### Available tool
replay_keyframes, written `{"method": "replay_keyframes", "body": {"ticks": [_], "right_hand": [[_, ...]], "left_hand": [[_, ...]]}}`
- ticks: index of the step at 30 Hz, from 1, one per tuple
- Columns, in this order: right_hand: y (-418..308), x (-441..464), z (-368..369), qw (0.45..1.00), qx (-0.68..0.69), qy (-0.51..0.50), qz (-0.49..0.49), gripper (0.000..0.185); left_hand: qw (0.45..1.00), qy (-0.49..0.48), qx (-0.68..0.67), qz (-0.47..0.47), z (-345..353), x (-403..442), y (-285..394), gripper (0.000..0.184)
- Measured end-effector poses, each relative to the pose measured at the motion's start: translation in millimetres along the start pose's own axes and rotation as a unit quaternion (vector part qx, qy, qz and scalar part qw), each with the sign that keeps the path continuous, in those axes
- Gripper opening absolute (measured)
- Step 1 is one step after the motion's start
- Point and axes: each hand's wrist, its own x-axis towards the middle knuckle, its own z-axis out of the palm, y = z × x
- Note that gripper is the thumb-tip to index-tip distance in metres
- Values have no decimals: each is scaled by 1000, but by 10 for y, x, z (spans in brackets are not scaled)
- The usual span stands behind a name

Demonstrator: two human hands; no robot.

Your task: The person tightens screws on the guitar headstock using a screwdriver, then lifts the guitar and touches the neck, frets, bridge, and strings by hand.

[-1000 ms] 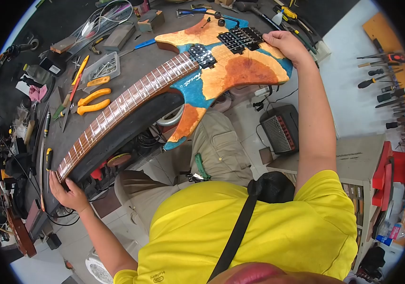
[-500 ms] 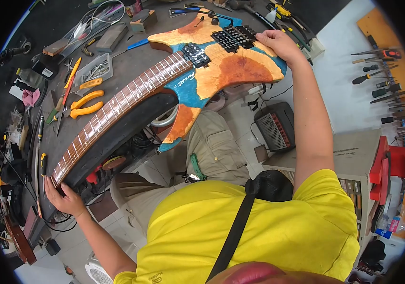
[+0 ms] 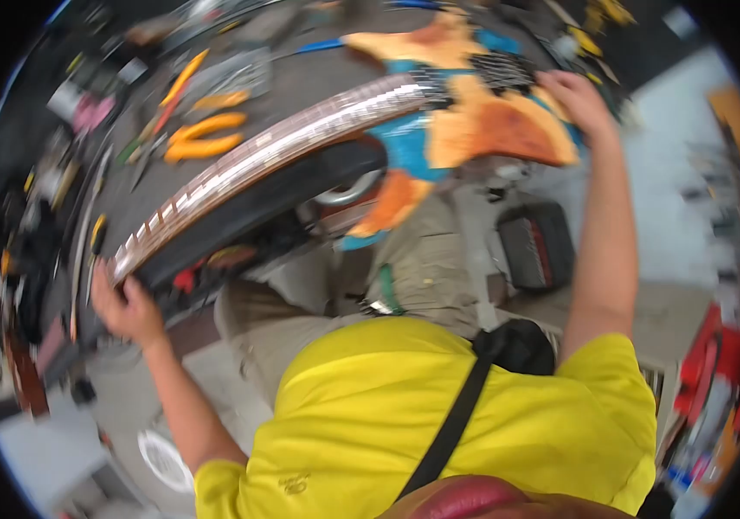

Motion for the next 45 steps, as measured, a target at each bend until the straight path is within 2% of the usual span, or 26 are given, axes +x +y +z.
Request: {"method": "replay_keyframes", "body": {"ticks": [3,4,13,15,17,19,21,26,30,32,35,40,45], "right_hand": [[161,147,5,999,34,26,28,47],[380,337,-106,1000,-4,2,17,50],[269,240,-58,999,19,-11,25,42],[324,199,-45,993,117,-19,-5,39],[521,366,-152,993,107,-51,13,35],[536,409,-150,993,107,-48,14,37],[577,493,-172,988,134,-51,60,42],[624,578,-201,999,23,-8,44,53],[402,359,-121,996,69,0,54,48],[518,382,-151,991,130,-36,21,41],[772,603,-320,992,111,-60,24,37],[753,605,-313,992,113,-40,30,40],[837,747,-358,997,64,-34,15,52]], "left_hand": [[998,9,-44,-34,-34,29,7,47],[999,12,-40,-28,-51,22,-19,48],[998,37,-46,-25,-24,3,-65,51],[998,38,-36,-22,-27,9,-73,50],[998,40,-43,-24,-30,11,-82,50],[998,40,-34,-32,-39,4,-72,50],[998,44,-37,-27,-28,7,-85,50],[997,58,-38,-31,-21,6,-80,49],[996,65,-42,-36,-26,-1,-98,48],[996,68,-39,-36,-17,-11,-117,48],[997,70,-29,-33,-6,-41,-152,48],[995,87,-30,-25,53,-50,-180,47],[994,95,-37,-27,25,-45,-138,46]]}}
